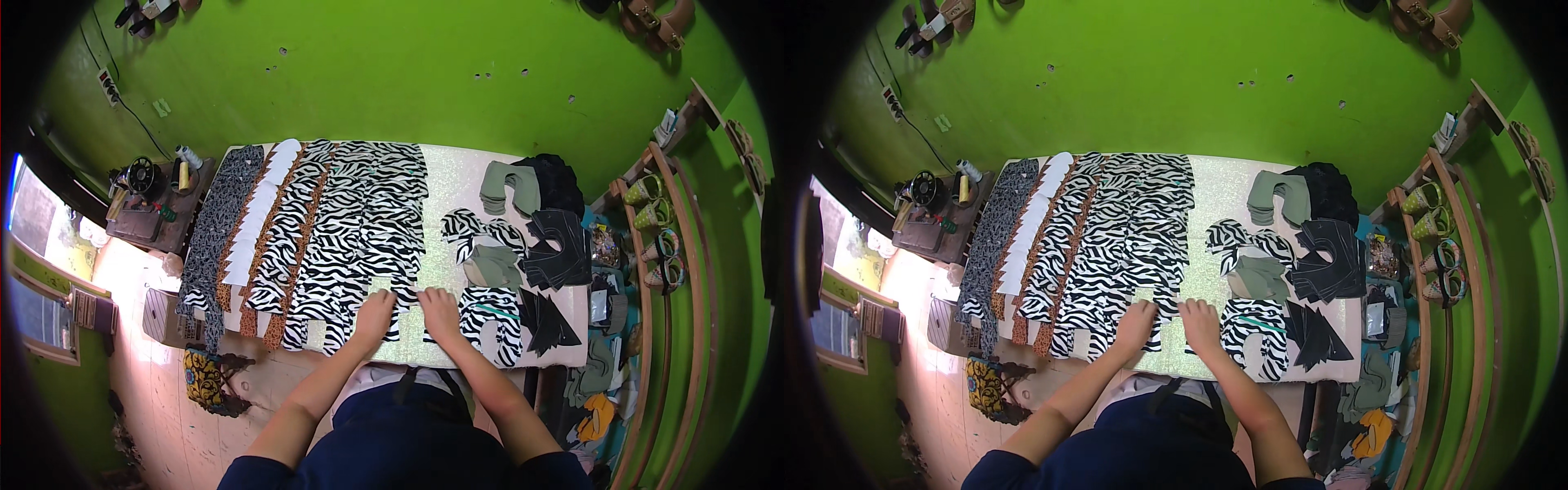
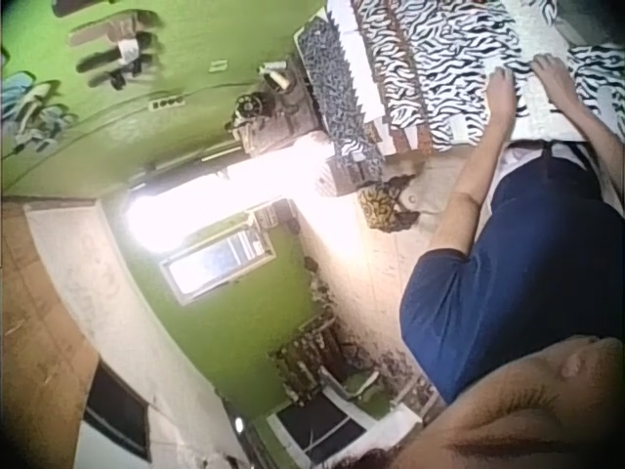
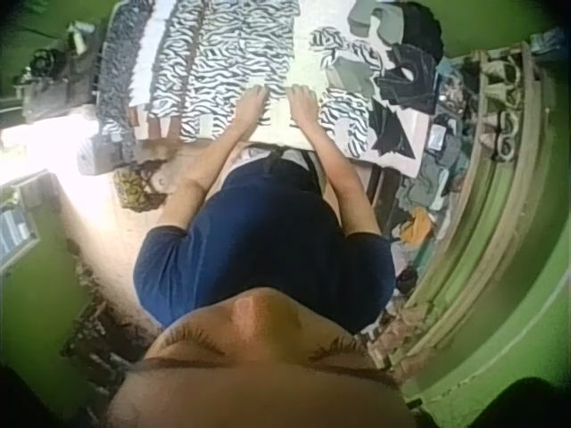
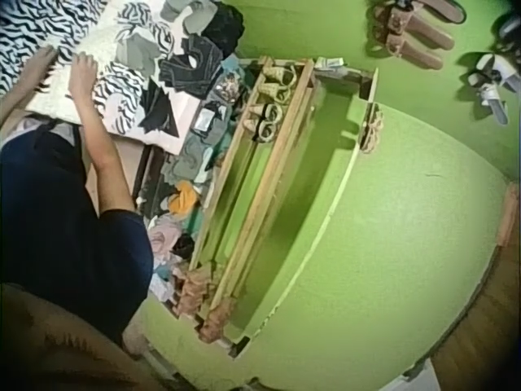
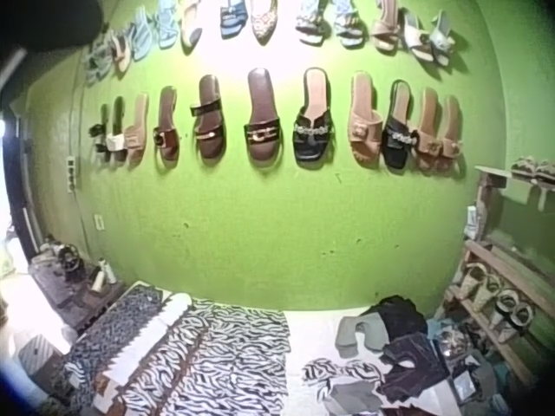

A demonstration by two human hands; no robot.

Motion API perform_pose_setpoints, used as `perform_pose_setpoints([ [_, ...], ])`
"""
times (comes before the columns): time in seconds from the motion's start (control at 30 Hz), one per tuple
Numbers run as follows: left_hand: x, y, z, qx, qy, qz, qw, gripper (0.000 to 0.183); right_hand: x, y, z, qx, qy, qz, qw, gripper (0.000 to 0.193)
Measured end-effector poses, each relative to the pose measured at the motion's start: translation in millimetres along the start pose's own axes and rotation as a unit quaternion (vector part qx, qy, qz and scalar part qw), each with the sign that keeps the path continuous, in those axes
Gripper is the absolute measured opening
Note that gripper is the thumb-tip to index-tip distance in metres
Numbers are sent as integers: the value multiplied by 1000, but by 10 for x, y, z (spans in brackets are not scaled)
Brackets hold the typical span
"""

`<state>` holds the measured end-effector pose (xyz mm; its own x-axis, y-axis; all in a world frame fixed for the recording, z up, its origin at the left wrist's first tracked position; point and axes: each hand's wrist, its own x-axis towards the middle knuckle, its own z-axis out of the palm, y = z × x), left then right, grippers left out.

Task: The recorder is organizing and pairing various printed fabric pieces, likely zebra and leopard print shoe upper components, on a workspace.

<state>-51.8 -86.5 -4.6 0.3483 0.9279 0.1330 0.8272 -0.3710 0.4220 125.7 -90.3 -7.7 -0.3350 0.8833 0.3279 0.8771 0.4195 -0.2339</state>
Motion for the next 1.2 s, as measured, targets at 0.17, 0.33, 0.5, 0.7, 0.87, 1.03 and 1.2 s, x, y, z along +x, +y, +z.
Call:
perform_pose_setpoints([
  [0.17,-153,57,-90,40,-15,171,984,41,-87,-66,77,34,1,30,999,26],
  [0.33,-171,35,-70,28,19,168,985,40,-177,-190,71,27,6,-11,1000,37],
  [0.5,-131,88,-47,17,34,128,991,30,-198,-209,34,35,-13,30,999,41],
  [0.7,-104,101,-48,8,15,85,996,28,-276,-45,-57,18,18,109,994,34],
  [0.87,-114,50,1,-23,45,59,997,17,-317,27,-59,-2,13,110,994,32],
  [1.03,-20,70,16,1,43,25,999,8,-165,-28,-33,50,-39,172,983,16],
  [1.2,38,37,98,-35,46,-11,998,11,-3,0,17,69,-26,162,984,46],
])
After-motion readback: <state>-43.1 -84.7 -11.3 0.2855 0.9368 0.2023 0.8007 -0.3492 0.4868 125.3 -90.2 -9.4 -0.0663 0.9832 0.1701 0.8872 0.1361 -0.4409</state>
